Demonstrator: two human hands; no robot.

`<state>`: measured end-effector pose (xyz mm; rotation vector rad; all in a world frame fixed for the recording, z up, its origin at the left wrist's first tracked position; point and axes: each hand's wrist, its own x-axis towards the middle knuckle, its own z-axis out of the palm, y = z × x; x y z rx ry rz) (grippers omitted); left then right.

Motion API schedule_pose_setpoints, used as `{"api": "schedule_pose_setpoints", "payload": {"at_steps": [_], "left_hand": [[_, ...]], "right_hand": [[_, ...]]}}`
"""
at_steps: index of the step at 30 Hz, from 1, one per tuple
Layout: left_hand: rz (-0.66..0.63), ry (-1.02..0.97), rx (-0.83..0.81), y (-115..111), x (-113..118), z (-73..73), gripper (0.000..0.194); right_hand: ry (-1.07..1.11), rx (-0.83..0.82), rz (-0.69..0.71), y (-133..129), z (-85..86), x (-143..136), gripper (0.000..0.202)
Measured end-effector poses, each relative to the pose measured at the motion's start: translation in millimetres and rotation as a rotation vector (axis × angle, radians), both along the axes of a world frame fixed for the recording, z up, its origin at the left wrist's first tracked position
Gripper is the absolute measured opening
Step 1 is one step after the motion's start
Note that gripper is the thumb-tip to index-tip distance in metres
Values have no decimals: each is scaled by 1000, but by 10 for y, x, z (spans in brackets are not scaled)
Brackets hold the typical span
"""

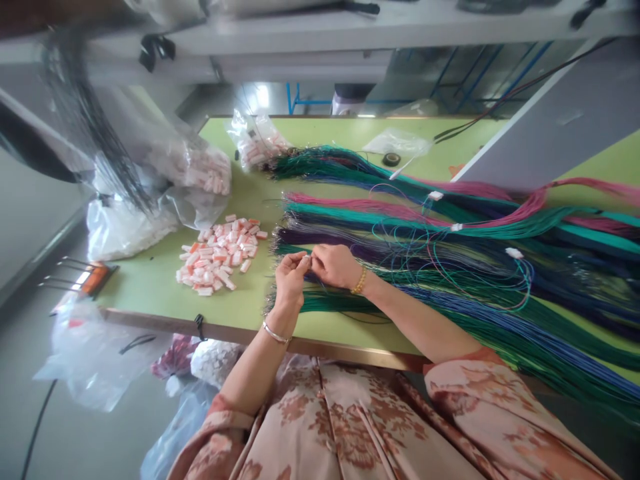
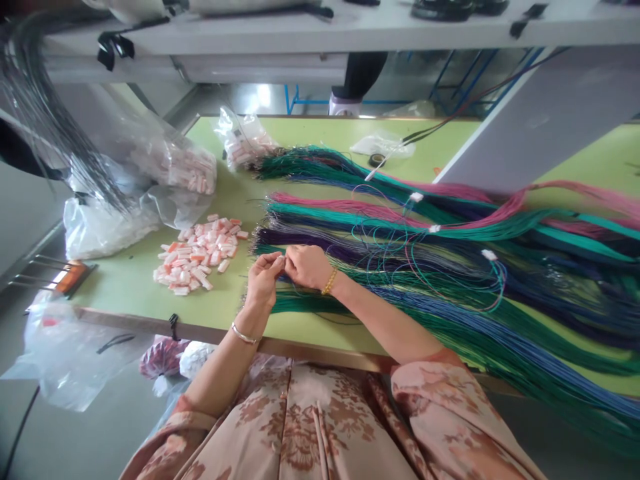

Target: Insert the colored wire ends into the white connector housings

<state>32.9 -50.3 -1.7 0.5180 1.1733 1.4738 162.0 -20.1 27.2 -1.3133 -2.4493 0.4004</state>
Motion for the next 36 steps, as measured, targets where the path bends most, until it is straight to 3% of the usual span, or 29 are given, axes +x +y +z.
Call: {"api": "schedule_pose_setpoints", "payload": {"at_steps": [4, 7, 9, 12, 16, 22, 26, 30, 36], "left_hand": [[-58, -83, -25, 20, 3, 100, 31], [-70, -132, 3, 80, 16, 203, 29], [-80, -141, 19, 133, 31, 237, 28], [-90, -166, -4, 198, 51, 209, 26], [-108, -200, -36, 219, 39, 120, 27], [-125, -216, -27, 215, -4, 107, 30], [-120, -220, -33, 211, -4, 124, 30], [-132, -211, -26, 206, -2, 128, 30], [-132, -222, -21, 215, -3, 88, 30]], "right_hand": [[141, -80, 87, 109, 114, 135, 17], [275, -169, 114, 445, 221, 245, 23], [334, -113, -7, 787, 233, 282, 26], [181, -94, -254, 1312, 121, 265, 19], [20, -149, -342, 1713, -106, 168, 19], [-104, -116, -288, 1767, -195, 122, 19], [-199, -63, -240, 1806, -119, 223, 26], [-315, -136, -291, 1866, 37, 256, 24], [-185, -149, -140, 1782, 185, -147, 23]]}}
